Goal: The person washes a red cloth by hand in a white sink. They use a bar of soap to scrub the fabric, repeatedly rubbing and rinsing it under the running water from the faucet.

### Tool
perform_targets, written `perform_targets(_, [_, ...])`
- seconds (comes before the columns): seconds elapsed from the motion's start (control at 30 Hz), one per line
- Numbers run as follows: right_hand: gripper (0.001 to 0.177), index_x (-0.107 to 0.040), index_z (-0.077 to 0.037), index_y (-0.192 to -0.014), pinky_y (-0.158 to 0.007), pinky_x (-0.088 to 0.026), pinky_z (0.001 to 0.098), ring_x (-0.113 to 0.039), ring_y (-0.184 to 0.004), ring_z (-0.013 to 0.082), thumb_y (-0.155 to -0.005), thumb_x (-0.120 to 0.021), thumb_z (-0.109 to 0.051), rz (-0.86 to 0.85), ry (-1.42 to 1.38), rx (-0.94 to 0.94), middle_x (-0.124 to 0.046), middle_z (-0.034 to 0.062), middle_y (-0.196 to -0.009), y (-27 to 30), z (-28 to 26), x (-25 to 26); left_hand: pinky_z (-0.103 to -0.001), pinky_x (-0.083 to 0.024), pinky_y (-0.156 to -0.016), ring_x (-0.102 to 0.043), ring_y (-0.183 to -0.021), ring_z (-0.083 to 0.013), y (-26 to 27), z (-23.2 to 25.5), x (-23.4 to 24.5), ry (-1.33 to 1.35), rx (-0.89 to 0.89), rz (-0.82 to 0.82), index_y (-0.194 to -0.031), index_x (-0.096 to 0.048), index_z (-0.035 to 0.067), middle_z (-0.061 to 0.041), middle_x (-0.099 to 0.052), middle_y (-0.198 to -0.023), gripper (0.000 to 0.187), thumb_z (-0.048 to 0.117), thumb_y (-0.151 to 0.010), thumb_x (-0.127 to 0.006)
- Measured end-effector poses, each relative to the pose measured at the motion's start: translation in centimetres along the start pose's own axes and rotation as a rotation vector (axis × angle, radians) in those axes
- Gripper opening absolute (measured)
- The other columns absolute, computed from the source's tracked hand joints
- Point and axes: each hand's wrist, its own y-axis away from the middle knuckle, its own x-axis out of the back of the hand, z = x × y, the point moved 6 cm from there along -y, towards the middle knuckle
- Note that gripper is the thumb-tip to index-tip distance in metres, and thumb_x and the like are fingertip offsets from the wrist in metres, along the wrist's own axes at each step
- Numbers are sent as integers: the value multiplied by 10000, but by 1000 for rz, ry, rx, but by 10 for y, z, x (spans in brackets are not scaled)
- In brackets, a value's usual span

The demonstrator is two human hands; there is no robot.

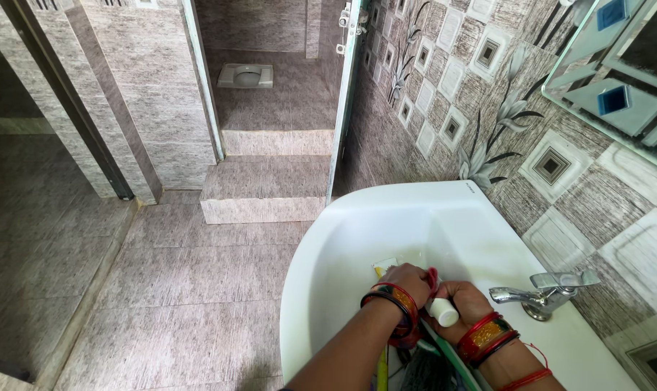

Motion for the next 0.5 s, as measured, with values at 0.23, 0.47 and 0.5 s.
perform_targets(0.23, [308, -643, -5, -928, -694, -536, 343, -605, -731, 242, -716, -420, 13, -4, -72, -34, -639, 110, -854, 16, -12, -13, -393, -546, -1011, -732, -1050, -332, -11, 9, -10, 54, -245, -31, -1094, -804, 212, -138, -781, -1135, 302, 326, -881, -623])
perform_targets(0.47, [107, -555, -29, -801, -744, -588, 421, -614, -753, 288, -744, -470, 3, -14, -83, -54, -613, 132, -858, 4, -3, -3, -440, -531, -999, -660, -1095, -353, -12, 1, -7, -39, -121, 41, -1142, -778, 151, -147, -714, -1140, 300, 291, -892, -689])
perform_targets(0.5, [186, -607, -25, -837, -715, -561, 395, -608, -748, 272, -736, -453, 2, -4, -60, -27, -632, 127, -870, 6, -8, -6, -418, -543, -996, -698, -1050, -338, -8, 3, -3, 44, -170, 19, -1124, -784, 151, -139, -736, -1099, 295, 290, -887, -677])
